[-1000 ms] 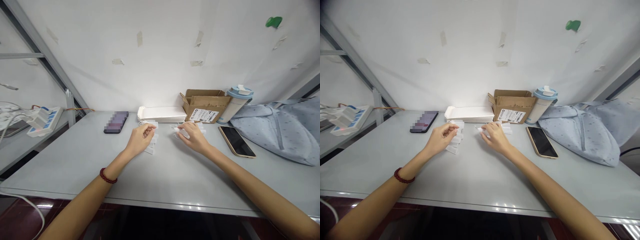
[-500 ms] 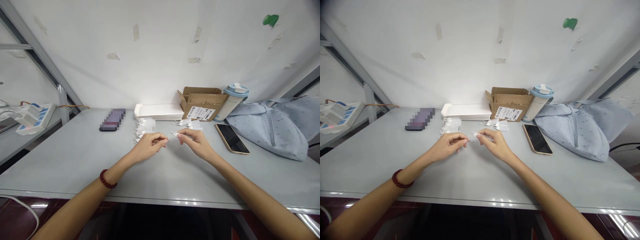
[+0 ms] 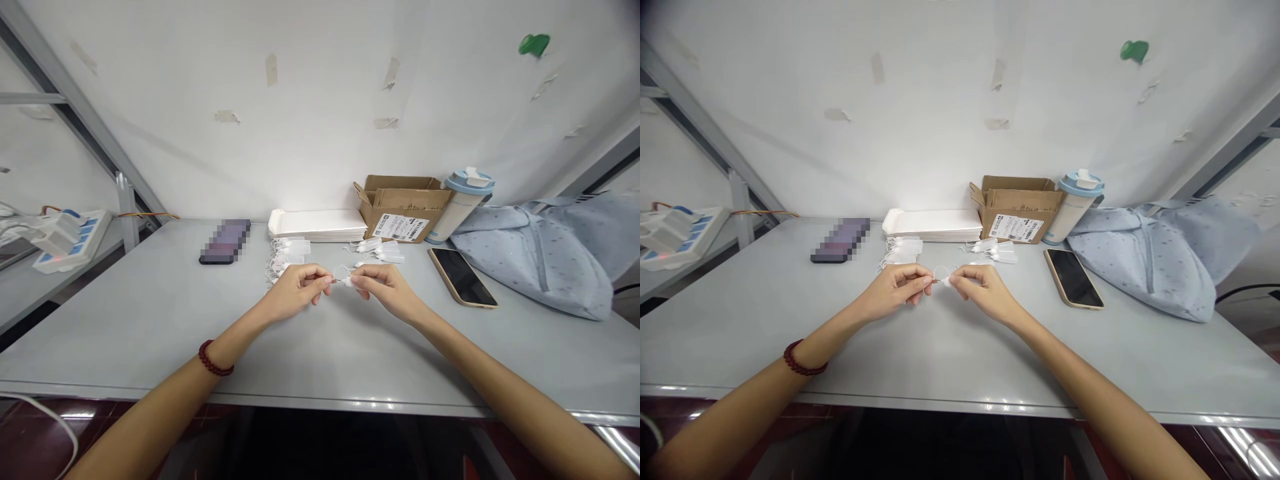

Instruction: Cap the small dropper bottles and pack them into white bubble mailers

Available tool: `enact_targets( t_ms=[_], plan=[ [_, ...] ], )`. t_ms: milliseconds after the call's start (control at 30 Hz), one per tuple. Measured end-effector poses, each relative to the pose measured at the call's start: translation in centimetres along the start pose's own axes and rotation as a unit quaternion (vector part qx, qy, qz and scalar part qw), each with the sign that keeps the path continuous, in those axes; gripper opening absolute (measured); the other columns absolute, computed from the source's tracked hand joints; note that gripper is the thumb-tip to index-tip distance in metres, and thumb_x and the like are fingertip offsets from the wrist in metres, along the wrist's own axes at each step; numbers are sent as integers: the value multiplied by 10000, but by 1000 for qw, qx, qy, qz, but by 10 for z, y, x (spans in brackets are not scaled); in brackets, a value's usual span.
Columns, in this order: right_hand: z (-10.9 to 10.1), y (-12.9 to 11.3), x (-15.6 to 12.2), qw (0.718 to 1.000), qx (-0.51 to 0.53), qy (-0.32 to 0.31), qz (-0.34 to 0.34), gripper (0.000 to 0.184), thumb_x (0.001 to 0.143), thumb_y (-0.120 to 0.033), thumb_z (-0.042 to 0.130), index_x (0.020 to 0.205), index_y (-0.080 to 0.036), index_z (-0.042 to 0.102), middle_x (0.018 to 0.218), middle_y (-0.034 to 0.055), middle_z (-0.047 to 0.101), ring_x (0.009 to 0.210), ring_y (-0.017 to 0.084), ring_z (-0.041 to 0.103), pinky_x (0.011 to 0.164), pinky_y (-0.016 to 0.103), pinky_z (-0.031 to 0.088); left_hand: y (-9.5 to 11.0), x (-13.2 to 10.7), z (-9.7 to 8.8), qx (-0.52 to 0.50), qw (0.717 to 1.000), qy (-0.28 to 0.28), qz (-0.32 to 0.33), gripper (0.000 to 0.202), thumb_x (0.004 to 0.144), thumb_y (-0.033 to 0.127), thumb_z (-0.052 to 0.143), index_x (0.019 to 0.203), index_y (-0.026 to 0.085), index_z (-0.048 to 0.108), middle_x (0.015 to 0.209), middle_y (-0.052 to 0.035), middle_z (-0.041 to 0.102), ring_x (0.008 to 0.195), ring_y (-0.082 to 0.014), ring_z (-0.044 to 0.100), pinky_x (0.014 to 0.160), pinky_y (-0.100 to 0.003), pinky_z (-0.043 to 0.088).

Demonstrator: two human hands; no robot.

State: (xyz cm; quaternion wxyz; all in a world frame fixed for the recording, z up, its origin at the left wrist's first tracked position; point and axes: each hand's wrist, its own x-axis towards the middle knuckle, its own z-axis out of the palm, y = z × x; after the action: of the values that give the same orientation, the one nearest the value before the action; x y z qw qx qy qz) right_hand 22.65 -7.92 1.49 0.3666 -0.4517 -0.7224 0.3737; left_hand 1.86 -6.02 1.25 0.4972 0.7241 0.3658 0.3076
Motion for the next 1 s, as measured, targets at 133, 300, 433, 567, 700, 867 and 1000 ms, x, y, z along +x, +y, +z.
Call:
enact_targets(
  t_ms=[133,300,433,567,700,867,1000],
  plan=[
    [1,0,0,1000,8,-2,0,321,843,-353,502,579,-171,520,569,-25,480,595,107,447,629,260,344,0,-1,0,2,1000,-2,-6,252,851,377,522,785,149,608,744,-22,627,545,-85,493,523,-217,401],
    [1,0,-2,1000,7,-4,3,322,848,-356,502,587,-170,524,572,-25,479,595,106,446,627,259,343,1,-1,-1,7,1000,-6,-9,258,853,379,519,785,146,609,739,-26,623,546,-87,491,517,-218,394],
    [1,0,-2,1000,3,-3,2,318,846,-358,508,591,-170,531,577,-23,484,602,109,450,635,260,354,2,-1,-1,7,1000,-13,-4,258,854,379,517,787,148,610,756,-29,625,558,-90,495,529,-222,404],
    [2,-1,-1,1000,-8,-3,9,273,838,-355,520,655,-167,594,578,-25,497,598,107,456,632,254,364,0,-1,1,5,1000,-18,-2,242,853,369,518,800,152,612,767,-28,631,562,-92,499,523,-222,403],
    [3,-5,-2,1000,-13,-10,18,266,831,-355,522,666,-166,609,587,-20,513,587,105,458,616,249,376,-1,-2,3,8,1000,-17,-3,237,848,359,517,783,152,612,751,-27,630,548,-92,498,521,-225,408],
    [5,-4,-3,999,-8,-24,39,242,824,-345,535,702,-163,638,625,-13,537,597,104,470,597,237,379,-1,-2,3,15,1000,-20,-15,226,836,340,529,756,149,620,719,-19,628,535,-85,495,511,-216,399],
    [6,-3,-3,998,-4,-37,45,236,826,-340,540,720,-161,652,628,-9,544,591,102,466,582,234,377,-1,-3,5,17,999,-22,-27,216,824,331,537,750,149,625,712,-23,634,532,-88,495,509,-219,403]
  ],
)
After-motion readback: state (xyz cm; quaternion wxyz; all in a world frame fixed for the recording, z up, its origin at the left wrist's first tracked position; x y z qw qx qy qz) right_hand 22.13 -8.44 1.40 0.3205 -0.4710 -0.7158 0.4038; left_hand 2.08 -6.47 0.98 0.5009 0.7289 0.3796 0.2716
